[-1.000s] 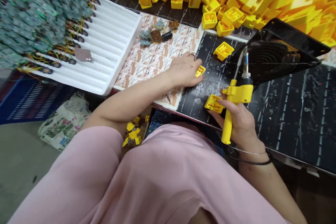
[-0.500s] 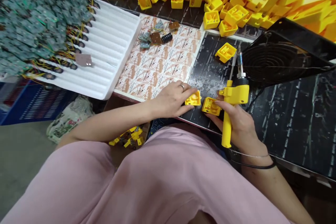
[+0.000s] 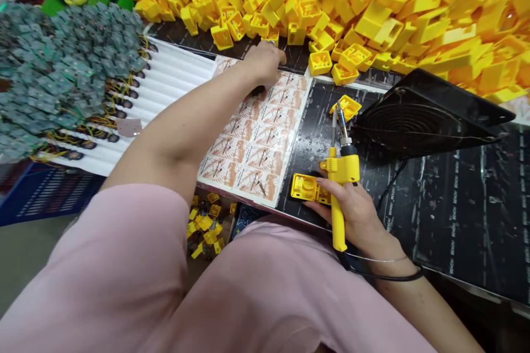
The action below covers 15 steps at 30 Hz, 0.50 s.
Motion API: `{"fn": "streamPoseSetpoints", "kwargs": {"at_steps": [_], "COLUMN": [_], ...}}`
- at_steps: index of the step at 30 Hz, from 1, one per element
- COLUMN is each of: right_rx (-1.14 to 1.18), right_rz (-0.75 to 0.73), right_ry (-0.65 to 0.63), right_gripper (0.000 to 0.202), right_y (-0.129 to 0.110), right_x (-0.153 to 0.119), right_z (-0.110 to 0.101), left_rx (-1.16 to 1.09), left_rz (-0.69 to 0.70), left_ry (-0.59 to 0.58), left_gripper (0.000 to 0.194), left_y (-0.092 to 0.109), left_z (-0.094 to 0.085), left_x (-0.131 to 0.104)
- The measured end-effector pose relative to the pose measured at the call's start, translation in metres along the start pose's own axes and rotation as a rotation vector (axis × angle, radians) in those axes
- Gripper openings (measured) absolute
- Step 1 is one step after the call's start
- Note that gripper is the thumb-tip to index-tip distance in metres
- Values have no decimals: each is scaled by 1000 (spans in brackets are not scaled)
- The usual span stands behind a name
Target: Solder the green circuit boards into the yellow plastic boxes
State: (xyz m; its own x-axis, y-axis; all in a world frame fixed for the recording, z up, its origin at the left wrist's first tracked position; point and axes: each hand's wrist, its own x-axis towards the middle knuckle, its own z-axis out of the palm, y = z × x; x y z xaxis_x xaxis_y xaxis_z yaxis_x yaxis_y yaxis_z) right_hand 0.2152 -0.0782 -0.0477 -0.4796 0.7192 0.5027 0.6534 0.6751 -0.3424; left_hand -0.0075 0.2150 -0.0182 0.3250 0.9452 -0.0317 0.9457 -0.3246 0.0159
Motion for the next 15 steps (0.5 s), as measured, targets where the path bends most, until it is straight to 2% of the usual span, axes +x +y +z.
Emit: {"fn": "streamPoseSetpoints", "kwargs": {"at_steps": [2,4,6,8,10,11,13,15], "right_rx": [19,35,53,68,71,71,69,69], "right_rz": [10,18,21,18,12,9,9,11], "right_ry": [-3,1,4,6,16,23,35,35], "right_gripper": [59,63,68,70,71,71,72,73], "right_y": [1,3,4,4,4,4,3,1], "right_x": [0,-1,-2,-3,-3,-3,-2,-1], "right_z": [1,2,3,4,4,4,3,3], "left_rx": [-35,-49,-122,-380,-768,-944,-1200,-1311], "left_rz": [-19,-7,20,3,-32,-34,16,94], "left_ry": [-5,-1,44,128,186,177,131,25], "left_gripper": [27,28,38,46,50,48,32,28], "left_y": [-4,-9,-20,-33,-44,-47,-43,-28], "left_z": [13,18,11,-8,-31,-43,-59,-63], "left_x": [14,18,14,2,-19,-33,-67,-104]}}
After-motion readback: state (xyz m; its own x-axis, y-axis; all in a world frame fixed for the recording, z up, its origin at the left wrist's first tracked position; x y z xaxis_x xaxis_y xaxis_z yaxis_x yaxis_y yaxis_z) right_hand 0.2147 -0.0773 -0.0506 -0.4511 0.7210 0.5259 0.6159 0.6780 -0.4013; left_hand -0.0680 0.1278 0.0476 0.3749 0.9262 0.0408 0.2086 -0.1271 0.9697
